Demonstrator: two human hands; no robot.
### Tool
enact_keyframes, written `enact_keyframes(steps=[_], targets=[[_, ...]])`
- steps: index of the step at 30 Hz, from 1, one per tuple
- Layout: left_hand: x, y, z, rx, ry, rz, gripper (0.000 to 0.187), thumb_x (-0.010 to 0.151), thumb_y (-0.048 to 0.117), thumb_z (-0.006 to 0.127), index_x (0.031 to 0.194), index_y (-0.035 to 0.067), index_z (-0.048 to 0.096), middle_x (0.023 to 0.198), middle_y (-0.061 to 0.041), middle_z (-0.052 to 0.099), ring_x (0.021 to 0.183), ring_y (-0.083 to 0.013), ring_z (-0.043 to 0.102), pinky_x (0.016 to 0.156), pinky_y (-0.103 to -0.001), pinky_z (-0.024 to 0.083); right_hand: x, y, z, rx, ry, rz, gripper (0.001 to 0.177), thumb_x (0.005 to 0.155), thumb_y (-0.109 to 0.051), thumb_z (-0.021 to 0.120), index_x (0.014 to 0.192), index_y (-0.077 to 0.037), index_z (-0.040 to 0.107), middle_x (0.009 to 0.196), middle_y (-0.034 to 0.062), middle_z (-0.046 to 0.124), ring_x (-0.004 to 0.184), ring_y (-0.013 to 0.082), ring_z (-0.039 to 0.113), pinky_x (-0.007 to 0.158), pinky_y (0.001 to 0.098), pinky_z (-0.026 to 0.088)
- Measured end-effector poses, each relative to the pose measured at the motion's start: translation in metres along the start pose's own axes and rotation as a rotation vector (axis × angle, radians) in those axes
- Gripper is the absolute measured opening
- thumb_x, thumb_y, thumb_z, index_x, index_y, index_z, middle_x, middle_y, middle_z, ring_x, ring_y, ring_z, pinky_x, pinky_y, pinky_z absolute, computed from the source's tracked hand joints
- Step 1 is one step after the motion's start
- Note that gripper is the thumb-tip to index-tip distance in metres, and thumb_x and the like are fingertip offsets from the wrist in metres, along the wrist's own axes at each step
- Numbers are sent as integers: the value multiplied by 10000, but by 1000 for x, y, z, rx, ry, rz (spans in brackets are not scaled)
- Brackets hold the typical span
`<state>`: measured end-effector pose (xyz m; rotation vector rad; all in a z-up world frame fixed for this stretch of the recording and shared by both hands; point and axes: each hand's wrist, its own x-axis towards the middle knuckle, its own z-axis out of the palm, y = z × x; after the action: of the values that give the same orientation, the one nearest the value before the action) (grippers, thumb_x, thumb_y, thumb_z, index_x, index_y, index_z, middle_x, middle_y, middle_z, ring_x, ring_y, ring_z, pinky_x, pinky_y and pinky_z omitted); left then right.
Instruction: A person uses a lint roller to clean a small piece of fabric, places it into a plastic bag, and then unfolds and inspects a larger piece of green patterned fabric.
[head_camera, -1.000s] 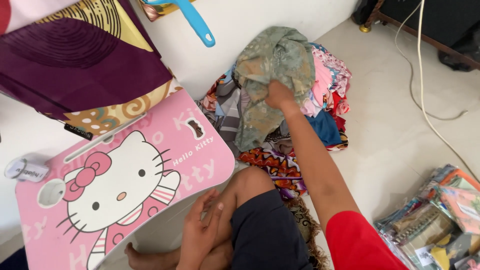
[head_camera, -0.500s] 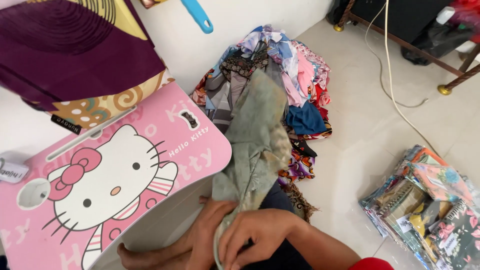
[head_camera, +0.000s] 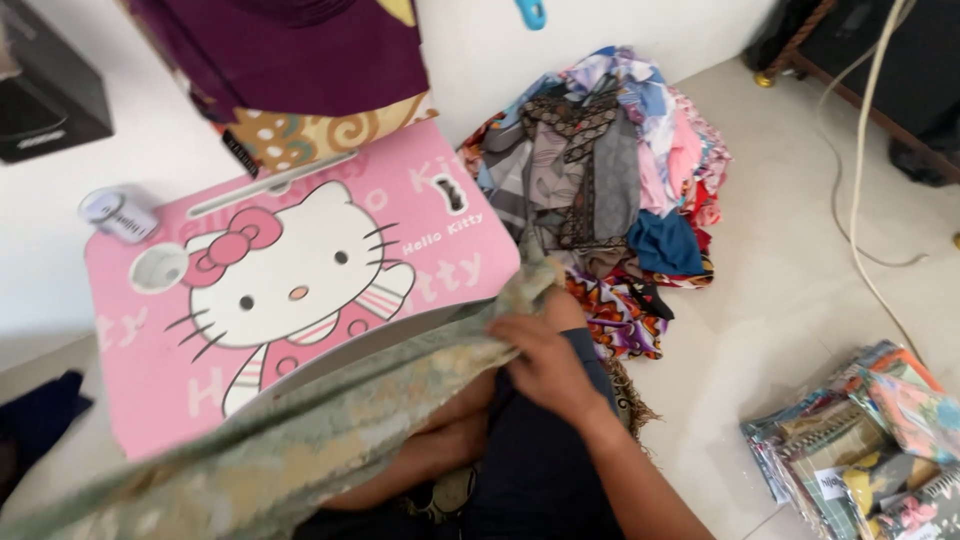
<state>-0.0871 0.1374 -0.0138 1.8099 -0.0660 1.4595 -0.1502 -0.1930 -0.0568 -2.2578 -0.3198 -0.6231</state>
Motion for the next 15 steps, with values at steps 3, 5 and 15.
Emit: enact_keyframes(steps=[3, 5, 15], targets=[[51, -21, -10, 16, 76, 204, 350, 1090, -135, 736, 1321, -182, 478, 1125, -413, 582, 867, -554, 720, 783, -594, 655, 7, -3, -26, -30, 221, 22, 488, 724, 99, 627, 1145, -105, 767, 1120, 130, 752, 1037, 440, 669, 923, 540, 490], [71, -36, -24, 24, 120, 344, 276, 1119, -164, 718, 1289, -217, 507, 1088, -428, 594, 834, -574, 726, 775, -620, 661, 15, -17, -48, -96, 217, 249, 507, 828, 72, 541, 1313, -18, 657, 1241, 147, 707, 1080, 307, 680, 932, 360, 512], [94, -34, -88, -114, -366, -195, 318, 1177, -181, 465, 1447, -339, 524, 1359, -406, 621, 1173, -385, 584, 1001, -430, 491, 47, -46, -109, 297, 580, 268, 207, 919, 160, 670, 1067, 15, 664, 958, 97, 700, 785, 88, 630, 746, 176, 523]])
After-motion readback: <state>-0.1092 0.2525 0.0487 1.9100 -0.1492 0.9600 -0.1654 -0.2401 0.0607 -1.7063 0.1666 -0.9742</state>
